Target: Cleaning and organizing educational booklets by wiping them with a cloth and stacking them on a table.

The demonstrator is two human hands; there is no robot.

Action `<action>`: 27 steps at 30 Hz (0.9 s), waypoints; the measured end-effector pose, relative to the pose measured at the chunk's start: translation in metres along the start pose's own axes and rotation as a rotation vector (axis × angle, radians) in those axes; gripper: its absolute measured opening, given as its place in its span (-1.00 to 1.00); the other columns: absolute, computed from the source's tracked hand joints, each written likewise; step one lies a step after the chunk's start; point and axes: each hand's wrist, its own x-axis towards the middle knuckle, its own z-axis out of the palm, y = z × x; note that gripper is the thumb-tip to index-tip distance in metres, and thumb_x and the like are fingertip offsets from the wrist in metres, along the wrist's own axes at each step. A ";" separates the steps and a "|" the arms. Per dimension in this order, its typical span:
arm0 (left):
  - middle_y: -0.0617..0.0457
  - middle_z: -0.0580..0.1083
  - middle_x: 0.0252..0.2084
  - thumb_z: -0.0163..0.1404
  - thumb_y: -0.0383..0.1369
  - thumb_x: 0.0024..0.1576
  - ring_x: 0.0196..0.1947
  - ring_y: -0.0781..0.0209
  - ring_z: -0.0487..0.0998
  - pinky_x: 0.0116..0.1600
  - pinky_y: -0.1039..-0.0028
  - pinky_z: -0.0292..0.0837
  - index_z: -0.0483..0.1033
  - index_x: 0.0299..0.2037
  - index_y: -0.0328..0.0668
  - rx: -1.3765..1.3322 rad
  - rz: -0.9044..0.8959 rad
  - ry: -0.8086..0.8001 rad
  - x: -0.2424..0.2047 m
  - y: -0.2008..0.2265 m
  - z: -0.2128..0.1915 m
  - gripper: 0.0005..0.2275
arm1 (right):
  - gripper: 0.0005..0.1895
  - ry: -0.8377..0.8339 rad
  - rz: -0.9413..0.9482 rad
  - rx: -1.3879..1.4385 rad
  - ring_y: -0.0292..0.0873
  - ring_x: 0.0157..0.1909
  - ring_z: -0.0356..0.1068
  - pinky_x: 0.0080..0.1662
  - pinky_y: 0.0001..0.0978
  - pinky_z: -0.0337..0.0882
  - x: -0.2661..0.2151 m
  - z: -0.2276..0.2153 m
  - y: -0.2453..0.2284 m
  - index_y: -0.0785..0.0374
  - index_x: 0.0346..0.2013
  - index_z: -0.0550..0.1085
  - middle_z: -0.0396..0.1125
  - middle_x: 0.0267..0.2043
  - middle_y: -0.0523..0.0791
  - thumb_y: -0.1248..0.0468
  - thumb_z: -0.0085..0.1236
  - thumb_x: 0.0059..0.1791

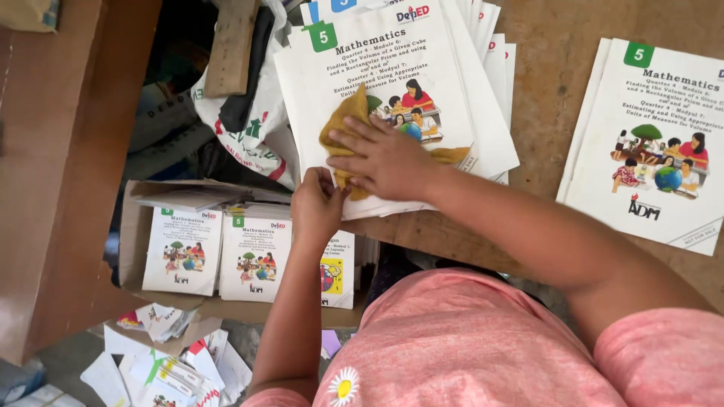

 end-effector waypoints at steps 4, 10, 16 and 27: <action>0.09 0.57 -0.37 0.15 -0.12 0.11 -0.27 -0.06 0.57 -0.14 0.14 0.39 0.42 -0.12 -0.07 -0.010 0.053 -0.107 0.005 0.010 -0.018 -0.70 | -0.39 0.148 0.224 0.053 0.15 0.45 0.05 0.29 0.19 0.18 0.029 -0.050 0.054 -0.13 0.38 0.32 0.10 0.49 -0.03 0.00 0.17 0.02; 0.08 0.52 -0.42 0.05 -0.13 0.15 -0.38 -0.12 0.50 -0.25 0.15 0.28 0.39 -0.20 -0.12 -0.017 0.103 -0.147 0.010 0.012 -0.024 -0.75 | -0.38 0.175 0.496 0.451 0.24 0.42 -0.03 0.34 0.00 0.10 0.087 -0.063 0.009 0.29 0.45 0.11 -0.15 0.53 0.21 0.31 0.00 0.11; 0.07 0.54 -0.56 -0.11 -0.15 0.23 -0.35 -0.29 0.52 -0.28 0.04 0.27 0.35 0.03 -0.07 -0.008 0.106 -0.143 0.014 0.021 -0.023 -0.73 | -0.60 0.131 0.393 0.324 0.28 0.37 0.12 0.31 0.10 0.17 0.093 -0.081 0.044 0.09 0.16 0.42 0.09 0.41 0.18 0.23 0.19 0.03; 0.06 0.55 -0.56 -0.07 -0.17 0.21 -0.34 -0.25 0.56 -0.20 0.08 0.34 0.38 0.08 -0.07 -0.061 0.090 -0.111 0.020 0.023 -0.019 -0.70 | -0.45 0.182 0.206 -0.124 0.15 0.58 -0.13 0.43 0.15 -0.05 0.033 -0.037 -0.002 -0.04 0.47 0.22 -0.08 0.59 -0.04 -0.03 -0.20 0.19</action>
